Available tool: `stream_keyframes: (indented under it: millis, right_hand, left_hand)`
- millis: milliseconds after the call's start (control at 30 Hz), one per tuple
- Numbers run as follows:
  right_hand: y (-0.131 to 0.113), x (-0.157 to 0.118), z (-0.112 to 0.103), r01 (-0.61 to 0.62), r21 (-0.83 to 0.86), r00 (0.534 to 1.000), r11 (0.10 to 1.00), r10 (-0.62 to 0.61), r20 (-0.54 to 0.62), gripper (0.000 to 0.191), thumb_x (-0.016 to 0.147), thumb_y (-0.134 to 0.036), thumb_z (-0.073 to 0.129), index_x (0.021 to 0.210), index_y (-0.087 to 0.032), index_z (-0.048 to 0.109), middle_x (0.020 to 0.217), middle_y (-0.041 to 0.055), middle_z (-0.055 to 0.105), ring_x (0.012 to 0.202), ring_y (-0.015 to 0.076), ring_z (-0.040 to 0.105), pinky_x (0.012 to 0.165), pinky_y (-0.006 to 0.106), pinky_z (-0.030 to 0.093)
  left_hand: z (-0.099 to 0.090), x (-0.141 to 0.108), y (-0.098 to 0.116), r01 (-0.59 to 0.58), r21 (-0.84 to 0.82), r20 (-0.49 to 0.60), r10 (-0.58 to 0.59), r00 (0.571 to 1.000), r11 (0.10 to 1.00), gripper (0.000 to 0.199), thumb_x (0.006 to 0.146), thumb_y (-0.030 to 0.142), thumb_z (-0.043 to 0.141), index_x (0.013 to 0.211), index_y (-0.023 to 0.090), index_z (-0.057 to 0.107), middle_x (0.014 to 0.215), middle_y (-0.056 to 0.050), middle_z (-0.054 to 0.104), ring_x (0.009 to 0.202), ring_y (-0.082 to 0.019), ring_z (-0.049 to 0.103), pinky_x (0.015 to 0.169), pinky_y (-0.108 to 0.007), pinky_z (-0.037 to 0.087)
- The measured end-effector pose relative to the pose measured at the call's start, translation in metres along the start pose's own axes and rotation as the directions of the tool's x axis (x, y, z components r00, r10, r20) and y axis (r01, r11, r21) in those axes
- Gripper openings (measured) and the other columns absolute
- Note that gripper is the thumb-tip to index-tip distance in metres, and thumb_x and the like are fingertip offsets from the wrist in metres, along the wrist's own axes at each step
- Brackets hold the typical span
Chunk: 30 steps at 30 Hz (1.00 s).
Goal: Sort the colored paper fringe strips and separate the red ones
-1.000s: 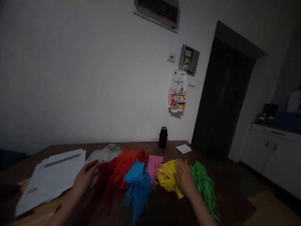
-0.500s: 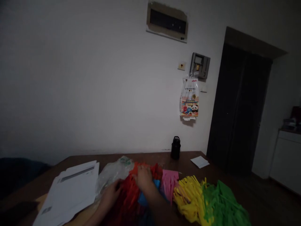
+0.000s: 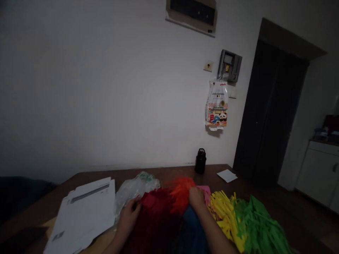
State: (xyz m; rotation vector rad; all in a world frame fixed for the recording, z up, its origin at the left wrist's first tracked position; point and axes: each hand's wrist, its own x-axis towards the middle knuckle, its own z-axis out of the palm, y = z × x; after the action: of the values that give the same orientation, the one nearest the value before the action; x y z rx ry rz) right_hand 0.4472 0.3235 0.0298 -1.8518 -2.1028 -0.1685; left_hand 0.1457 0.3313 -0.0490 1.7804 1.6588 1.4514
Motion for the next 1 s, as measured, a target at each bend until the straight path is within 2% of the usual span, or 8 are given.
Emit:
stream_keyframes:
  millis: [233,400,533,633,733,833,900,1000]
  right_hand:
    - [-0.019,-0.031,-0.017,0.065,0.103,0.996,0.993,-0.059,-0.064,0.024,0.088,-0.016,0.057,0.109,-0.016,0.068,0.109,0.0107,0.07,0.108,0.0251,0.062,0.094,0.035,0.044]
    - [-0.039,-0.055,-0.019,0.152,0.19,0.985,0.97,-0.132,-0.115,0.024,0.089,-0.012,0.054,0.108,-0.017,0.068,0.109,0.0093,0.07,0.106,0.0241,0.062,0.097,0.036,0.043]
    - [-0.064,-0.066,-0.015,0.251,0.249,0.966,0.936,-0.224,-0.13,0.022,0.087,-0.011,0.057,0.104,-0.021,0.068,0.107,0.0057,0.07,0.104,0.0212,0.063,0.094,0.032,0.046]
    - [-0.086,-0.063,-0.003,0.32,0.358,0.943,0.877,-0.259,-0.209,0.044,0.081,-0.011,0.063,0.124,-0.019,0.06,0.126,0.0092,0.064,0.117,0.0242,0.058,0.103,0.036,0.043]
    - [-0.098,-0.052,0.012,0.284,0.6,0.951,0.748,-0.142,-0.273,0.072,0.071,-0.01,0.069,0.139,-0.014,0.046,0.137,0.0148,0.056,0.125,0.0287,0.053,0.107,0.043,0.04]
    - [-0.097,-0.043,0.022,0.175,0.768,0.977,0.616,-0.013,-0.212,0.06,0.073,-0.009,0.065,0.131,-0.018,0.053,0.113,0.0081,0.07,0.104,0.0238,0.066,0.094,0.038,0.05]
    - [-0.094,-0.044,0.024,0.15,0.785,0.98,0.602,0.014,-0.198,0.045,0.077,-0.011,0.063,0.12,-0.02,0.06,0.103,0.0053,0.072,0.095,0.0225,0.068,0.087,0.037,0.052]
    - [-0.093,-0.051,0.021,0.163,0.772,0.978,0.615,0.001,-0.207,0.028,0.077,-0.014,0.067,0.105,-0.02,0.066,0.102,0.0057,0.07,0.096,0.0237,0.066,0.087,0.037,0.051]
  left_hand:
    - [0.006,-0.002,0.011,-0.046,-0.063,-0.011,0.046,0.999,0.997,0.02,0.087,0.031,0.06,0.097,0.015,0.067,0.102,-0.008,0.072,0.103,-0.023,0.065,0.097,-0.046,0.046]
    - [0.009,-0.003,0.021,-0.039,-0.12,0.011,0.04,0.999,0.992,0.023,0.08,0.032,0.061,0.093,0.015,0.068,0.093,-0.008,0.074,0.089,-0.024,0.068,0.09,-0.046,0.049]
    - [0.001,-0.006,0.044,-0.073,-0.206,-0.01,0.073,0.997,0.976,0.028,0.072,0.037,0.056,0.09,0.019,0.07,0.095,-0.012,0.074,0.096,-0.032,0.064,0.095,-0.05,0.045]
    - [-0.002,-0.011,0.068,-0.09,-0.302,0.022,0.102,0.995,0.949,0.029,0.072,0.04,0.057,0.092,0.021,0.07,0.099,-0.01,0.074,0.101,-0.031,0.063,0.098,-0.048,0.044]
    - [-0.002,-0.016,0.088,-0.058,-0.411,0.108,0.111,0.988,0.91,0.031,0.074,0.042,0.059,0.094,0.021,0.07,0.103,-0.008,0.074,0.102,-0.029,0.065,0.096,-0.043,0.047]
    - [-0.004,-0.017,0.097,0.022,-0.494,0.191,0.084,0.978,0.869,0.035,0.073,0.044,0.063,0.096,0.019,0.069,0.094,-0.007,0.076,0.093,-0.027,0.069,0.088,-0.039,0.052]
    - [-0.005,-0.016,0.097,0.08,-0.532,0.228,0.051,0.972,0.843,0.037,0.07,0.044,0.067,0.096,0.018,0.069,0.088,-0.006,0.076,0.085,-0.026,0.07,0.081,-0.037,0.053]
    - [-0.005,-0.014,0.094,0.156,-0.576,0.25,-0.009,0.968,0.802,0.037,0.067,0.045,0.071,0.094,0.018,0.07,0.083,-0.004,0.076,0.081,-0.025,0.07,0.076,-0.034,0.053]
